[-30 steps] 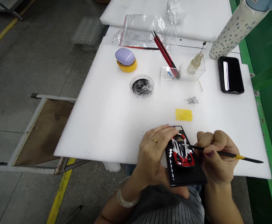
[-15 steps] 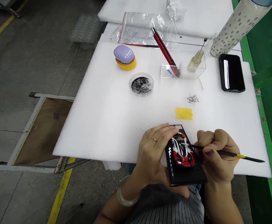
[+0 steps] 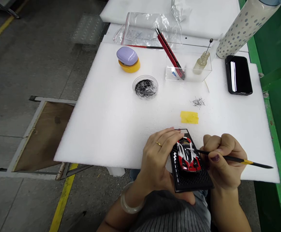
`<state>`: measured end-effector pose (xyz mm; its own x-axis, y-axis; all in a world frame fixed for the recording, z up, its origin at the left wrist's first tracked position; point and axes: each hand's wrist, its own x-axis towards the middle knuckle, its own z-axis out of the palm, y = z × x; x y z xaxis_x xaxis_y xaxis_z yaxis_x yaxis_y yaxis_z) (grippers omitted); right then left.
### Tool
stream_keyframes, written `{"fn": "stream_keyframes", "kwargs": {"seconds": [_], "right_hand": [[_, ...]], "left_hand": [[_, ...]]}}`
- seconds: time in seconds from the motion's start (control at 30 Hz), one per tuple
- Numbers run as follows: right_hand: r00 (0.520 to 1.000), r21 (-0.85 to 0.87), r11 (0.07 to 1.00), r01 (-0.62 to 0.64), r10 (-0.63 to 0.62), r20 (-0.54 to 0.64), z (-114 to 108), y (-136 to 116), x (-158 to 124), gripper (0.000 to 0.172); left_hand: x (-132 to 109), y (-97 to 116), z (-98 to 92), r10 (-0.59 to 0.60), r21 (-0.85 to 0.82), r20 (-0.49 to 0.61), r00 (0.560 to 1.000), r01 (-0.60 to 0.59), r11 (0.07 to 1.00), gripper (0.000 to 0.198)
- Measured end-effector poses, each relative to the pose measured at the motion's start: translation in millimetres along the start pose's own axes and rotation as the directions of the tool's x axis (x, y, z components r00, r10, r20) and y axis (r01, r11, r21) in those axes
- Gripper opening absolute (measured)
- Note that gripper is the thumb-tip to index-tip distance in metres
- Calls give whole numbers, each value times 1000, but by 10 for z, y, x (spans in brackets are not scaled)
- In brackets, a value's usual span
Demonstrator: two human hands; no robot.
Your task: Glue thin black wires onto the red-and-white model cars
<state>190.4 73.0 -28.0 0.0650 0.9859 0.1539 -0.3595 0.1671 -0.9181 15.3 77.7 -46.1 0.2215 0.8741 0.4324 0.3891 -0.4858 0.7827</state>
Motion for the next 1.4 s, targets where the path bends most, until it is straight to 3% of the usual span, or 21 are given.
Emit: {"fn": "stream_keyframes", "kwargs": {"seconds": [0.13,0.3,0.4,0.5,0.67,0.83,1.03,1.17,1.33,1.4], "right_hand": [[1000,3,1000,-4,4,-17,12,-6,23,19],[989,27,999,44,-40,-145,-31,-64,85,19],[969,-77,994,81,-96,-226,-142,-139,42,15],[969,-233,971,56,-109,-223,-296,-267,-91,22],[984,-530,835,-145,64,-169,-472,-525,-337,16],[963,-650,718,-248,255,-86,-512,-575,-377,20],[960,-633,732,-253,271,-70,-540,-458,-342,29],[960,-587,766,-263,271,-76,-608,-429,-327,33],[953,-485,826,-288,295,-63,-769,-499,-295,39],[953,-471,833,-291,296,-66,-844,-552,-293,40]], "left_hand": [[-3,0,-3,-1,-5,0,1000,1,1000,96],[-9,34,9,27,54,16,999,-28,998,101],[-10,127,103,32,157,-28,999,-28,987,100],[-6,259,271,45,250,-110,993,-16,968,101],[-21,431,525,54,357,-146,988,2,934,101],[-75,500,632,37,412,-128,991,19,911,92],[-151,498,642,47,482,-62,997,-11,876,93],[-184,483,509,81,388,-51,995,-55,920,79],[-293,472,296,215,112,-207,954,-195,974,40],[-361,450,276,242,-22,-201,949,-251,968,30]]}}
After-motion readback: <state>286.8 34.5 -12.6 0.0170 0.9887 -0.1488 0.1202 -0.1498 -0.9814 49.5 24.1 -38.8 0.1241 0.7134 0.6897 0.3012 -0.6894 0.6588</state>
